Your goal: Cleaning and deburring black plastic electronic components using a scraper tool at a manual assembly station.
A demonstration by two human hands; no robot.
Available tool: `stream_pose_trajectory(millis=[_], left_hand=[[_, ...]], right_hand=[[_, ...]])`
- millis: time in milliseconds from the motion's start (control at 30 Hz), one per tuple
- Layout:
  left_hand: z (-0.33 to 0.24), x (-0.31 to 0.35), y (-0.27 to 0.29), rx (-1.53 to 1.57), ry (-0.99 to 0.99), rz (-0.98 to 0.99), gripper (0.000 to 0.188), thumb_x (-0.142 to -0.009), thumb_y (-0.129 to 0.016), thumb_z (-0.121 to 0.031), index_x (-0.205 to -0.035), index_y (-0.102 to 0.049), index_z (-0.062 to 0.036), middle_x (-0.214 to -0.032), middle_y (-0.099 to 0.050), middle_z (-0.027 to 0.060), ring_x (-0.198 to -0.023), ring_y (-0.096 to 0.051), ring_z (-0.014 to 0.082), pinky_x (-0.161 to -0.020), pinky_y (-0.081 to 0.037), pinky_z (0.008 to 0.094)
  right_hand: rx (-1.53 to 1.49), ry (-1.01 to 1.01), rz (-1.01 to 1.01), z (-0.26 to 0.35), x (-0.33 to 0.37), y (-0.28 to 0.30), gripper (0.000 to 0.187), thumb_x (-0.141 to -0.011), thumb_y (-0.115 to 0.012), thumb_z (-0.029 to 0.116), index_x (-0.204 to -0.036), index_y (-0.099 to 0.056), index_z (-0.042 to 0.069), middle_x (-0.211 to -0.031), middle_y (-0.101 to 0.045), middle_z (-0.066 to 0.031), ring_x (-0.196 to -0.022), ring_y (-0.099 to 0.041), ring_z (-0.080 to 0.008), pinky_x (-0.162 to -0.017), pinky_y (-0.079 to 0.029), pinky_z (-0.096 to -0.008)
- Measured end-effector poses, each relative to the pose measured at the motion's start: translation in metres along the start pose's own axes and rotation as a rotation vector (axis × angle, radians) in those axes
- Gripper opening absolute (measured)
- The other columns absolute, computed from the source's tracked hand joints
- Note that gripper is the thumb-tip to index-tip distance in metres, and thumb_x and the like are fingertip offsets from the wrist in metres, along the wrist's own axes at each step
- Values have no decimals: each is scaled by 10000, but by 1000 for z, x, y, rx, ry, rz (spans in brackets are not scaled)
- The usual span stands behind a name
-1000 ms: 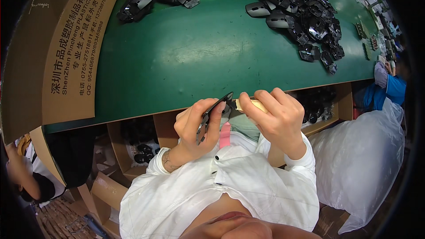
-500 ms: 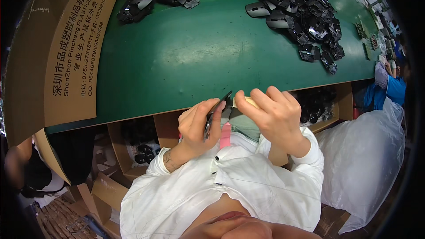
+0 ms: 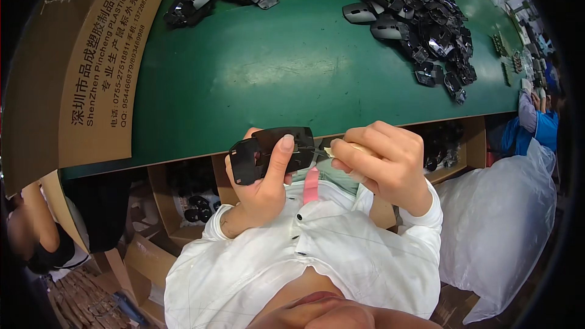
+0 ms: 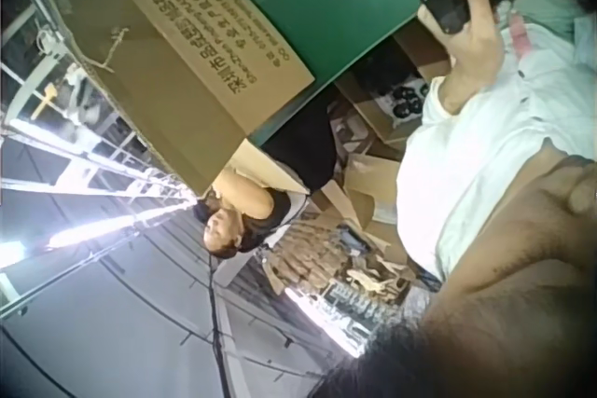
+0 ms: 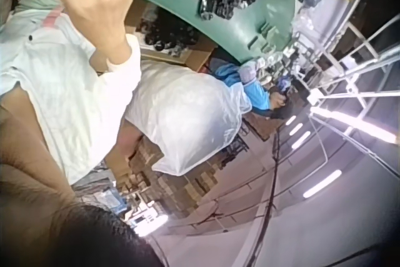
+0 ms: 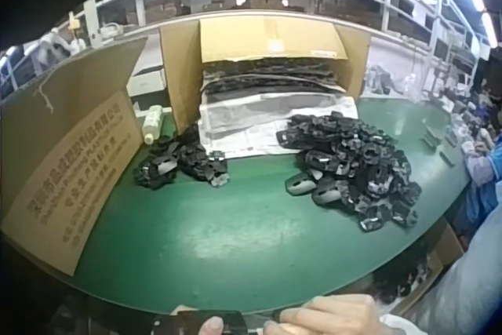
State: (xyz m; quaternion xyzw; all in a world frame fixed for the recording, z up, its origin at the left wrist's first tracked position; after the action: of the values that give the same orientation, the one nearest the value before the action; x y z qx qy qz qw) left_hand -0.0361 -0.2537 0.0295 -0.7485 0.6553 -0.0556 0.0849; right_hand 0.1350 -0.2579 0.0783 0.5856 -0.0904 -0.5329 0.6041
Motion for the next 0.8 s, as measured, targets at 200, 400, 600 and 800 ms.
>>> stream_pose_trajectory(millis=[200, 400, 600, 800], left_hand=[[1, 2, 0, -26, -13, 52, 111, -912, -632, -46, -822, -580, -9, -580, -548, -13, -427, -394, 55, -409, -326, 180], [-1, 3, -2, -15, -15, 46, 126, -901, -634, -22, -785, -585, -11, -561, -534, -23, -441, -371, 52, -422, -310, 182], [1, 2, 0, -74, -80, 51, 96, -888, -635, -8, -797, -606, 6, -564, -533, -21, -453, -365, 59, -430, -313, 192], [2, 3, -2, -209, -195, 69, 46, -871, -637, 7, -829, -632, 25, -571, -544, -14, -458, -367, 67, -433, -315, 197]], right_hand=[[40, 68, -33, 7, -2, 0, 133, -708, -750, 146, -821, -696, 103, -770, -629, 20, -552, -468, -109, -483, -377, -242], [79, 70, -17, 9, -3, 1, 127, -699, -747, 137, -809, -690, 107, -764, -628, 22, -554, -469, -106, -481, -373, -234], [172, 122, -46, 15, -2, 0, 129, -686, -742, 119, -798, -681, 110, -769, -621, 22, -559, -465, -101, -482, -365, -224], [330, 174, -34, 24, -3, -2, 184, -651, -715, 76, -827, -674, 115, -823, -620, 25, -579, -461, -88, -505, -360, -203]])
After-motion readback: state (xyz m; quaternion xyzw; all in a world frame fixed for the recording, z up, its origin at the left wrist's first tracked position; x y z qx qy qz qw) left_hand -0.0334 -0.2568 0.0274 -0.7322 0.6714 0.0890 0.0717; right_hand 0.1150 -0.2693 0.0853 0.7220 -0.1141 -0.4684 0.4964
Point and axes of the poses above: each hand's wrist, its own x-axis away from the middle knuckle, its own y-axis out of the back of the hand, z = x × y, the point moved 5 cm from there along -x, towards the middle knuckle
